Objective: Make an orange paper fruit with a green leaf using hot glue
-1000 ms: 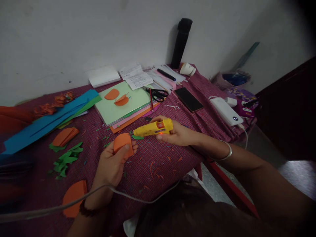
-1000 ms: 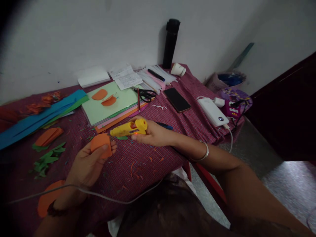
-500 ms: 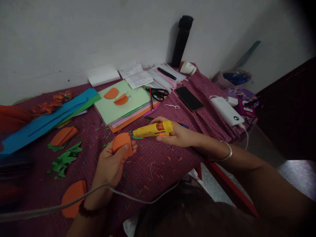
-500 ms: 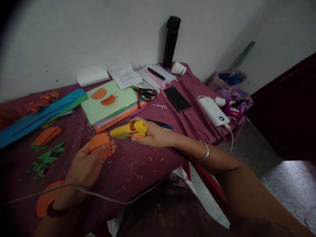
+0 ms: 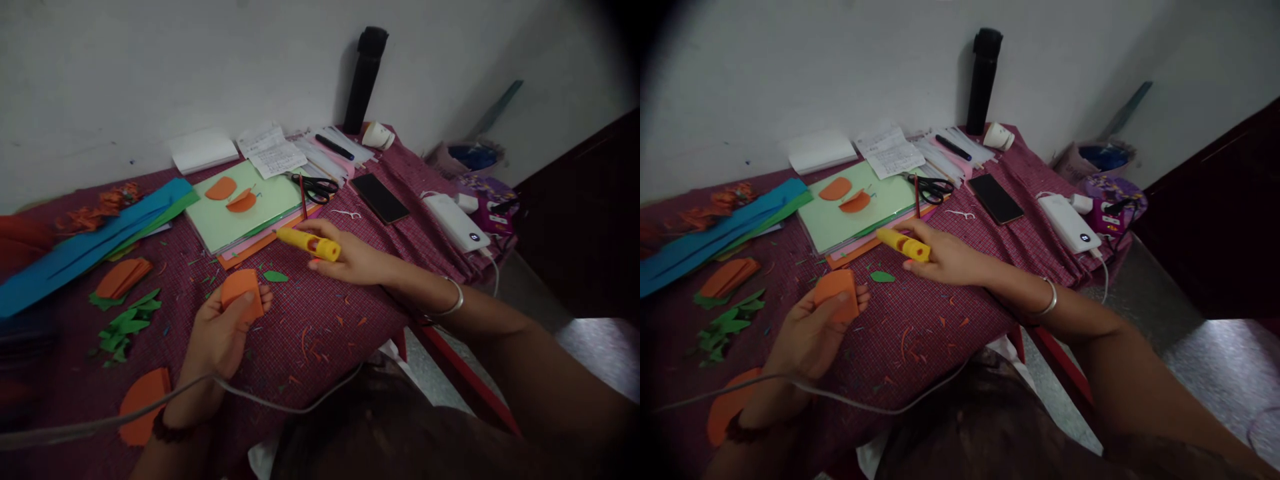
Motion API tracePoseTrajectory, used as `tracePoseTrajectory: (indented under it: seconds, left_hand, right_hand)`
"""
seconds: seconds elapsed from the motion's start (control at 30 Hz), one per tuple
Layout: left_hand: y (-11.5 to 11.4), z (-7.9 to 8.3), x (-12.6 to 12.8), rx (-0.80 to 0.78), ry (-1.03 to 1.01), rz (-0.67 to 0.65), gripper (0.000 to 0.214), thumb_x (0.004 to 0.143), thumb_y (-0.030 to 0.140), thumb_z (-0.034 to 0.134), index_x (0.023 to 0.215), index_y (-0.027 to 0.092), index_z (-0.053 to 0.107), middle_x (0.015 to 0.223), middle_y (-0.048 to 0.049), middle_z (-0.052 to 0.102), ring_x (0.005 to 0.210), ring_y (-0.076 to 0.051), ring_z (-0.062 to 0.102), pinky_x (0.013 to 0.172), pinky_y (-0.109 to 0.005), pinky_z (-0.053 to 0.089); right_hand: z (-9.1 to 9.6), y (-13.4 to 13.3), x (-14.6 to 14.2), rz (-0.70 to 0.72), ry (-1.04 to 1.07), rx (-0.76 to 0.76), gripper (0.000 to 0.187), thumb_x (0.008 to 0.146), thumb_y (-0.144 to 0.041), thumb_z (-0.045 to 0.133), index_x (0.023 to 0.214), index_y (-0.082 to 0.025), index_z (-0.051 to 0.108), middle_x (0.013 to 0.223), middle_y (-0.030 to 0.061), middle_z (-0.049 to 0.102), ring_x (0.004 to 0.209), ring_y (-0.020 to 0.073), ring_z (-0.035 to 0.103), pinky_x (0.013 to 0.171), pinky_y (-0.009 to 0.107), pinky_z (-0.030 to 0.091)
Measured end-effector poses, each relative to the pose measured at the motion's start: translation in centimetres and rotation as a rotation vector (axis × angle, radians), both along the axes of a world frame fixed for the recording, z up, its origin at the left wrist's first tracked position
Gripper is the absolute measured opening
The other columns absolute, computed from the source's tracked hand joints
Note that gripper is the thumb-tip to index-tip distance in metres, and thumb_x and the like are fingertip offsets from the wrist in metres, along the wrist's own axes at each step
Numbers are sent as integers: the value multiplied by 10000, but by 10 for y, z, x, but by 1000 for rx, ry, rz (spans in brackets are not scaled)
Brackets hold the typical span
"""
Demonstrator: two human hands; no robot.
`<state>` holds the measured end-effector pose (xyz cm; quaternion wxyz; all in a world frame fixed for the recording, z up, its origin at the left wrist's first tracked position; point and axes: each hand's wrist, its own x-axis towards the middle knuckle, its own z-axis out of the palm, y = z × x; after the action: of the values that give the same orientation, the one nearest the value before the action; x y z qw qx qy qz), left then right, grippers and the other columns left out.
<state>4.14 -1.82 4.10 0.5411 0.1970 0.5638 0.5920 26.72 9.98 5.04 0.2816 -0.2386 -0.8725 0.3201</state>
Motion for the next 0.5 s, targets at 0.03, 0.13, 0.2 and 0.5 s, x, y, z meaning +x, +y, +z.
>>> tracePoseTrajectory:
  seconds: [0.03,0.13,0.2,0.5]
  left_hand:
    - [0,1,0,-2,-7,2,428,512,280,928,853,149,704,748,-62,772,695,-198,740,679,-309,632]
    - [2,2,-1,1,-14,16,403,498,284,921,811,150,704,719,-50,758,690,-193,727,678,-313,626]
    - [4,3,-3,5,-1,45,369,505,273,908,795,156,711,725,-38,753,693,-176,711,682,-298,615]
    - [7,6,-15,57,69,143,247,555,229,882,738,226,715,764,31,702,700,-115,618,630,-200,531]
  right_hand:
    - [1,7,-3,-18,-79,81,634,937,-365,608,1461,-106,360,1385,209,551,1160,261,607,991,408,486]
    - [0,32,-17,-118,-337,264,720,942,-331,600,1542,-63,303,1392,248,560,1222,326,576,1050,479,431]
    - [-3,48,-26,-173,-494,330,713,946,-288,577,1562,-57,303,1349,252,587,1211,359,567,1041,514,413]
    - [8,32,-44,-135,-511,375,323,953,-163,536,1257,-100,624,1266,195,612,1158,306,558,1000,448,419]
